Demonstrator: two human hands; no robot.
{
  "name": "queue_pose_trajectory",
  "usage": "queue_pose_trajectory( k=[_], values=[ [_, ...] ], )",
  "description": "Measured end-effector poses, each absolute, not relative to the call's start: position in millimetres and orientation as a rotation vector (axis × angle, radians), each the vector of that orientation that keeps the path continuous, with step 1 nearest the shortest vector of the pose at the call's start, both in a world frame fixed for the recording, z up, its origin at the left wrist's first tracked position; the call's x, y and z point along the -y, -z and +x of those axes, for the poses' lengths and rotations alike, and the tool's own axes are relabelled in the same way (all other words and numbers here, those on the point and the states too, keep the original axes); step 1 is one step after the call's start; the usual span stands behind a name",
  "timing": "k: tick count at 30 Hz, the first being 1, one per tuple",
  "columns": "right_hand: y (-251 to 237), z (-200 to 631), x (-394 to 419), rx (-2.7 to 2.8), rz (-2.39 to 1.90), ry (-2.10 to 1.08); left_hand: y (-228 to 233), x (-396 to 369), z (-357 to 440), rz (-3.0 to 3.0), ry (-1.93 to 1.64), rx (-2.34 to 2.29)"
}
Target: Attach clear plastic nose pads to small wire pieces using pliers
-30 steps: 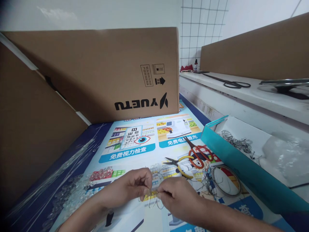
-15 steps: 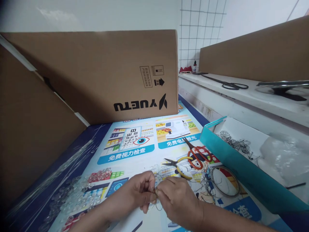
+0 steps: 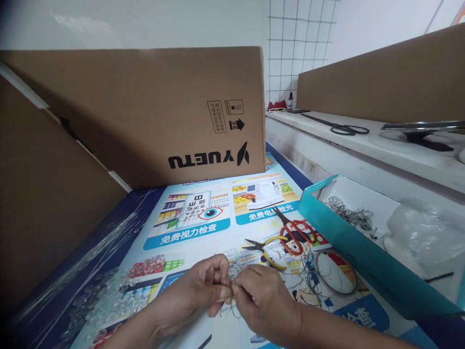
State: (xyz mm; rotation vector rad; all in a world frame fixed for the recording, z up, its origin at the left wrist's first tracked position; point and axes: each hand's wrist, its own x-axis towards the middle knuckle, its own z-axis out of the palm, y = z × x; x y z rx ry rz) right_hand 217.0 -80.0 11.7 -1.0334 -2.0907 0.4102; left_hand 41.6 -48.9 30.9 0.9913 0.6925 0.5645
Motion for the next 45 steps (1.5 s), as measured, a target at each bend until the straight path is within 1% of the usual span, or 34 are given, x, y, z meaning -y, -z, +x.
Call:
queue_pose_trajectory(
  k=[14, 22, 25, 30, 35, 40, 45],
  values=[
    [-6, 218, 78, 2.088, -1.076, -0.414, -35, 45, 37, 0.993, -0.498, -0.698],
    [-9, 218, 78, 2.172, -1.090, -0.399, -31, 43, 38, 1.111, -0.492, -0.763],
    [-11, 218, 77, 2.189, -1.111, -0.362, -33, 46, 38, 1.285, -0.497, -0.813],
    [-12, 218, 77, 2.220, -1.117, -0.350, -42, 53, 37, 1.769, -0.450, -0.983],
    [-9, 220, 77, 2.253, -1.135, -0.268, -46, 56, 37, 2.184, -0.362, -1.145],
    [-11, 222, 77, 2.264, -1.106, -0.210, -46, 61, 38, 2.367, -0.336, -1.243],
    [-16, 220, 77, 2.257, -1.100, -0.165, -36, 66, 42, 2.541, -0.347, -1.300]
  ],
)
